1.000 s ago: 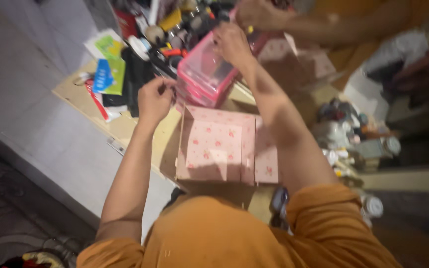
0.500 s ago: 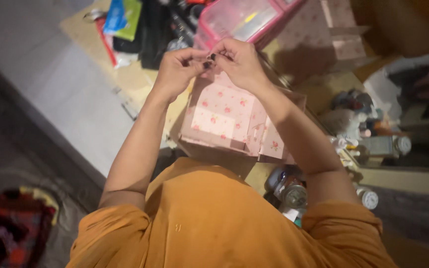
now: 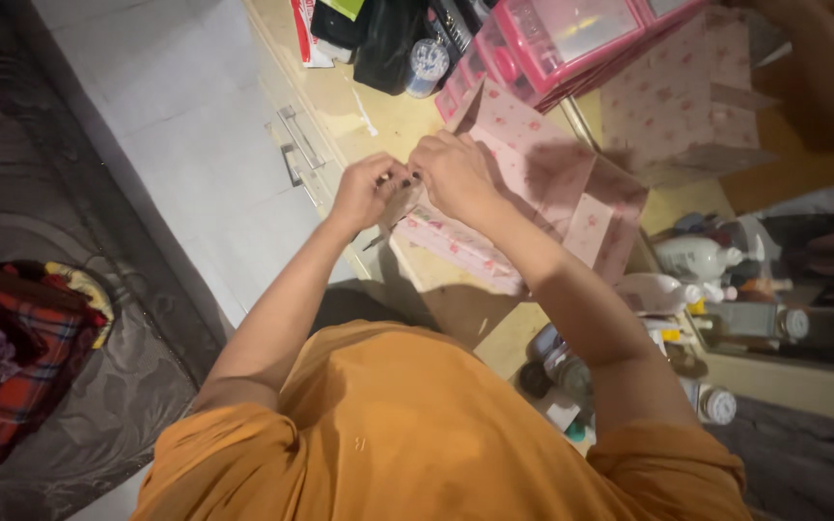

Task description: The person assembles a small pink floral-patterned cardboard box by folding and interlocking its flaps. They then place several cosmetic bottles and tubes into the box and close the lid.

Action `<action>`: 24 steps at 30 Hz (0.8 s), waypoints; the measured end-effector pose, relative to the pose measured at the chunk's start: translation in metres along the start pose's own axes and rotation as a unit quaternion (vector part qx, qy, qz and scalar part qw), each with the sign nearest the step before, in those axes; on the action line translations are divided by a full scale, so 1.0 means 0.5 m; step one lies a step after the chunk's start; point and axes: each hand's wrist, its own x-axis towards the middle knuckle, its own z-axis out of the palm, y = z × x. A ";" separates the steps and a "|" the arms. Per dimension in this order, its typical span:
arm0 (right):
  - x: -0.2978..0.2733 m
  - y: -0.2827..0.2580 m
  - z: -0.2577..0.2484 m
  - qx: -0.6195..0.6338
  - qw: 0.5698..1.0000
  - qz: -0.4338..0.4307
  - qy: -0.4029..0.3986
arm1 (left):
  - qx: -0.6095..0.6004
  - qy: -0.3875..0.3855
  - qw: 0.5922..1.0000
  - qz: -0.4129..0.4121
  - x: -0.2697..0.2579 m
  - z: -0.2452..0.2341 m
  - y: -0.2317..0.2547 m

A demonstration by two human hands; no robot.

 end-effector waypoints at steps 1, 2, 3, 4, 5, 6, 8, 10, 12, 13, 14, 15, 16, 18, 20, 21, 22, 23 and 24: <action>-0.002 -0.009 0.009 -0.001 1.000 0.014 0.023 | 0.007 0.005 1.000 0.004 -0.020 -0.005 -0.010; -0.007 -0.015 0.017 -0.005 0.999 0.028 0.047 | 0.013 0.010 1.000 0.010 -0.034 -0.008 -0.020; -0.014 -0.021 0.025 -0.008 0.997 0.041 0.070 | -0.016 0.006 1.000 0.000 -0.048 -0.008 -0.026; -0.026 -0.030 0.032 0.017 0.992 0.090 0.083 | -0.043 0.002 0.999 -0.011 -0.062 -0.008 -0.028; -0.042 -0.039 0.039 0.042 0.985 0.138 0.096 | -0.071 -0.002 0.997 -0.022 -0.072 -0.007 -0.029; -0.057 -0.050 0.051 0.066 0.974 0.187 0.110 | -0.093 0.005 0.995 -0.025 -0.079 -0.005 -0.030; -0.081 -0.075 0.078 0.128 0.949 0.258 0.124 | -0.137 0.017 0.990 -0.031 -0.085 0.006 -0.023; -0.104 -0.104 0.097 0.186 0.923 0.302 0.148 | -0.139 0.032 0.990 -0.004 -0.081 0.010 -0.013; -0.111 -0.136 0.118 0.240 0.899 0.318 0.180 | -0.123 0.035 0.991 0.032 -0.074 0.003 -0.001; -0.112 -0.144 0.119 0.211 0.906 0.317 0.185 | -0.107 0.031 0.992 0.054 -0.071 -0.001 0.005; -0.113 -0.152 0.121 0.184 0.911 0.317 0.190 | -0.089 0.025 0.993 0.076 -0.069 -0.007 0.011; -0.113 -0.159 0.122 0.156 0.916 0.316 0.194 | -0.063 0.020 0.993 0.102 -0.069 -0.013 0.017; -0.110 -0.162 0.122 0.150 0.918 0.308 0.201 | -0.036 0.016 0.991 0.130 -0.065 -0.022 0.021; -0.105 -0.165 0.120 0.139 0.921 0.294 0.214 | -0.004 0.004 0.984 0.177 -0.058 -0.036 0.026; -0.103 -0.165 0.122 0.125 0.919 0.310 0.209 | 0.007 -0.006 0.977 0.215 -0.056 -0.045 0.027; -0.103 -0.166 0.124 0.118 0.918 0.317 0.205 | 0.020 -0.011 0.974 0.224 -0.057 -0.047 0.027; -0.101 -0.165 0.124 0.111 0.920 0.315 0.204 | 0.033 -0.014 0.971 0.235 -0.054 -0.051 0.026; -0.100 -0.164 0.125 0.103 0.922 0.313 0.202 | 0.047 -0.017 0.968 0.246 -0.051 -0.054 0.025; -0.100 -0.164 0.125 0.095 0.924 0.312 0.200 | 0.054 -0.025 0.965 0.257 -0.047 -0.056 0.022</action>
